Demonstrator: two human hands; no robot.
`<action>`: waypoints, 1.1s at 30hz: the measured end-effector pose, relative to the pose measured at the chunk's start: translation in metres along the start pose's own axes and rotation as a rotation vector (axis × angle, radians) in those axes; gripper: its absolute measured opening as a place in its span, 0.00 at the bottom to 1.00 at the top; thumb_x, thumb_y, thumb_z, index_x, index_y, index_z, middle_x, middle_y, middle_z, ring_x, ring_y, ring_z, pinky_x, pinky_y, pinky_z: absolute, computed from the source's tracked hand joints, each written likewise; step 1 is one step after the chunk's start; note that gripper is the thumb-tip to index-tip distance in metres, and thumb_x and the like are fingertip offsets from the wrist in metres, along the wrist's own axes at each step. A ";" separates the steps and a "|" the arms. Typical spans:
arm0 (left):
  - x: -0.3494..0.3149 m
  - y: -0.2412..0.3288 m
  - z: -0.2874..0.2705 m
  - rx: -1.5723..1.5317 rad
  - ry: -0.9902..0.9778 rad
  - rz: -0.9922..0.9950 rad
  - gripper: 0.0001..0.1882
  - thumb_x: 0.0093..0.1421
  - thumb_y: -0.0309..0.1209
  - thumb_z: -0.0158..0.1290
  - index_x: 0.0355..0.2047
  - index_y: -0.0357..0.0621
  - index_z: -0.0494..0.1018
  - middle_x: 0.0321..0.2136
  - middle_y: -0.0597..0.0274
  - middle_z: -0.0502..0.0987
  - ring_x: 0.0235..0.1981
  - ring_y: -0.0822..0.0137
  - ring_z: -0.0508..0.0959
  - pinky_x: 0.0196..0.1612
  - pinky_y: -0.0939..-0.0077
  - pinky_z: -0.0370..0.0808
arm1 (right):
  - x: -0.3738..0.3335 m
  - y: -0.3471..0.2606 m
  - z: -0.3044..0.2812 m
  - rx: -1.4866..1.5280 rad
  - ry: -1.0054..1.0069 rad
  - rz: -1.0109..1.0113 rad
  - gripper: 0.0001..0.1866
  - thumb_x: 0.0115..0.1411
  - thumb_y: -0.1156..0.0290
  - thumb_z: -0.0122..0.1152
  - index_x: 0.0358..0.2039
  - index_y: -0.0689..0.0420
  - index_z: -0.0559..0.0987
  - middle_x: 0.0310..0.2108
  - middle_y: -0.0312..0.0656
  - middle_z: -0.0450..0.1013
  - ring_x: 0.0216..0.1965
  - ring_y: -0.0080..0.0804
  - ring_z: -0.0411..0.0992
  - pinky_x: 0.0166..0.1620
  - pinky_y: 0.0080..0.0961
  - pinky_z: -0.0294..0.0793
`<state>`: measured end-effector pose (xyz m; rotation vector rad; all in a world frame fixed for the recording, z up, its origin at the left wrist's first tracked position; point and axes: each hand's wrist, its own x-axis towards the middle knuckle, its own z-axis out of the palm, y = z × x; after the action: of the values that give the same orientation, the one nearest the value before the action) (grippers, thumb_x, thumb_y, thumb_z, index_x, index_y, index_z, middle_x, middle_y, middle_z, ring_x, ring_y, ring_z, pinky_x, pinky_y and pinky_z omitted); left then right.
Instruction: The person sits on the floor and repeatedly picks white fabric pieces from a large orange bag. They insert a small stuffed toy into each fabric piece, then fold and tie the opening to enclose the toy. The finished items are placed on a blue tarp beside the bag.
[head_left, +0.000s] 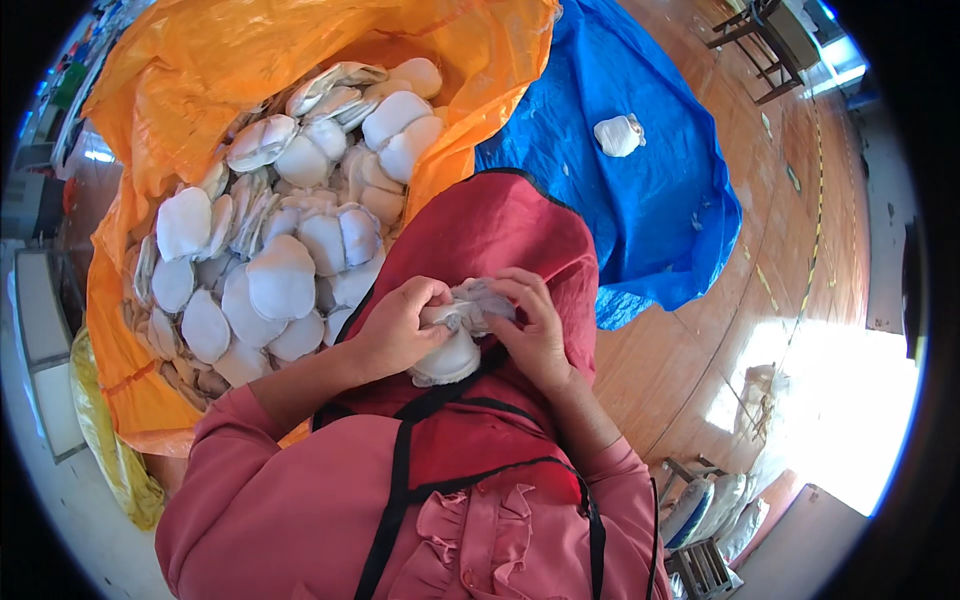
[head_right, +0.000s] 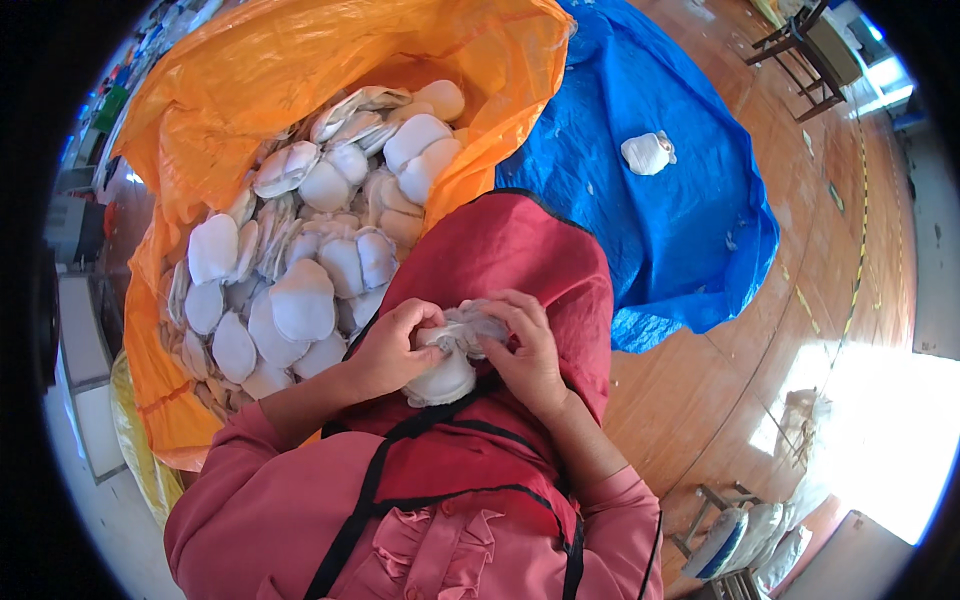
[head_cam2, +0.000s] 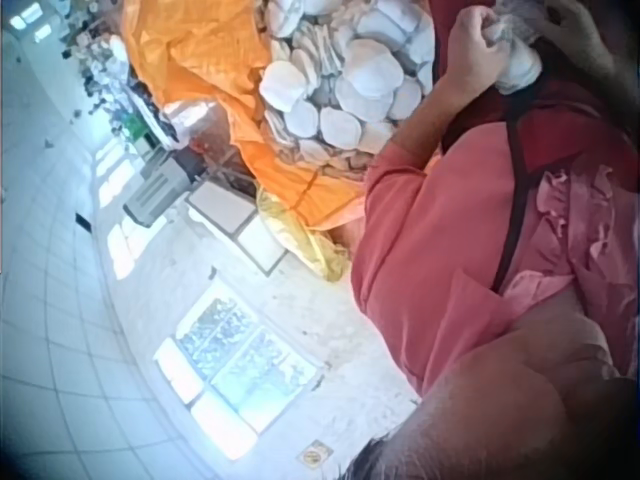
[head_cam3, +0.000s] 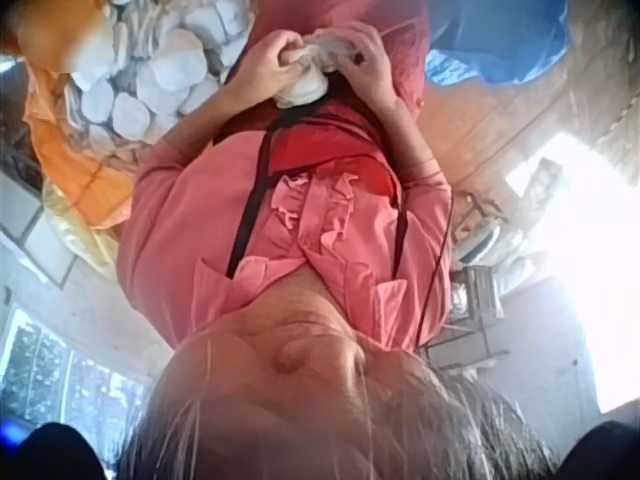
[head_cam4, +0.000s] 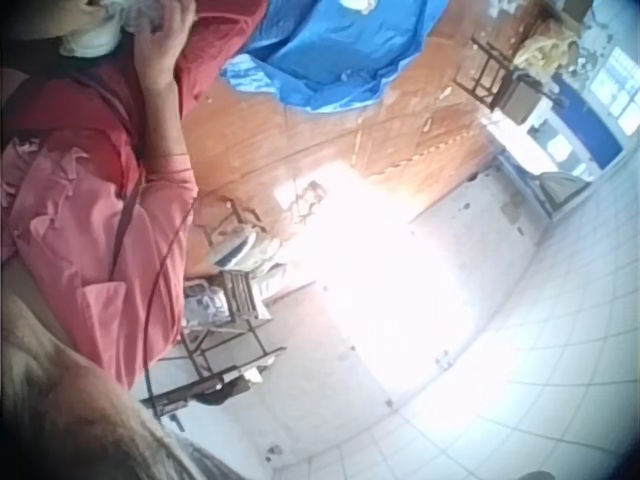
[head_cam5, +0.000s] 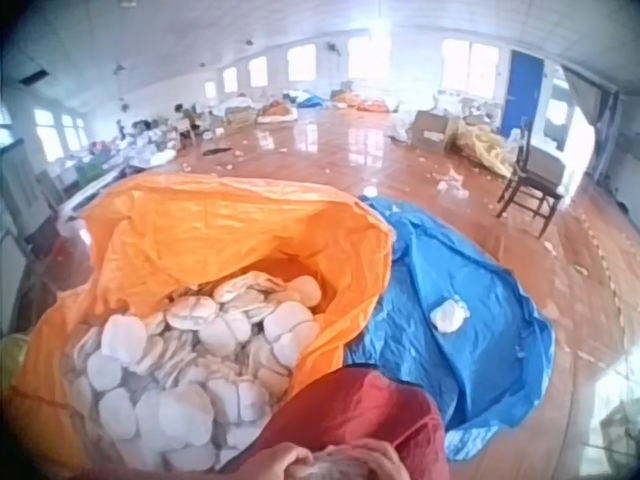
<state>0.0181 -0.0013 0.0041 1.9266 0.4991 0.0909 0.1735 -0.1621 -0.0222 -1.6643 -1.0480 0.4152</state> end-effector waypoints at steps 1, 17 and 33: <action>-0.001 0.002 -0.002 0.006 0.015 -0.009 0.18 0.51 0.23 0.63 0.42 0.39 0.70 0.37 0.53 0.74 0.39 0.53 0.78 0.43 0.65 0.75 | -0.001 0.004 -0.001 0.121 -0.011 0.017 0.13 0.57 0.81 0.66 0.43 0.62 0.79 0.42 0.42 0.75 0.45 0.32 0.74 0.50 0.26 0.73; -0.004 -0.009 -0.006 0.198 0.071 0.081 0.18 0.48 0.21 0.64 0.36 0.39 0.66 0.33 0.54 0.71 0.35 0.54 0.75 0.39 0.65 0.72 | -0.011 -0.011 0.012 -0.008 -0.281 0.155 0.17 0.58 0.73 0.66 0.49 0.58 0.81 0.41 0.47 0.78 0.43 0.42 0.77 0.47 0.30 0.76; -0.005 -0.022 0.011 0.332 0.157 0.291 0.17 0.45 0.18 0.58 0.33 0.40 0.63 0.29 0.51 0.67 0.33 0.47 0.71 0.37 0.56 0.69 | 0.004 -0.022 0.013 -0.211 -0.481 0.387 0.16 0.60 0.62 0.61 0.46 0.54 0.79 0.28 0.44 0.79 0.30 0.46 0.78 0.36 0.40 0.77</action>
<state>0.0101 -0.0056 -0.0196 2.3213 0.3487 0.3695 0.1570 -0.1507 -0.0057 -2.0191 -1.1393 1.0276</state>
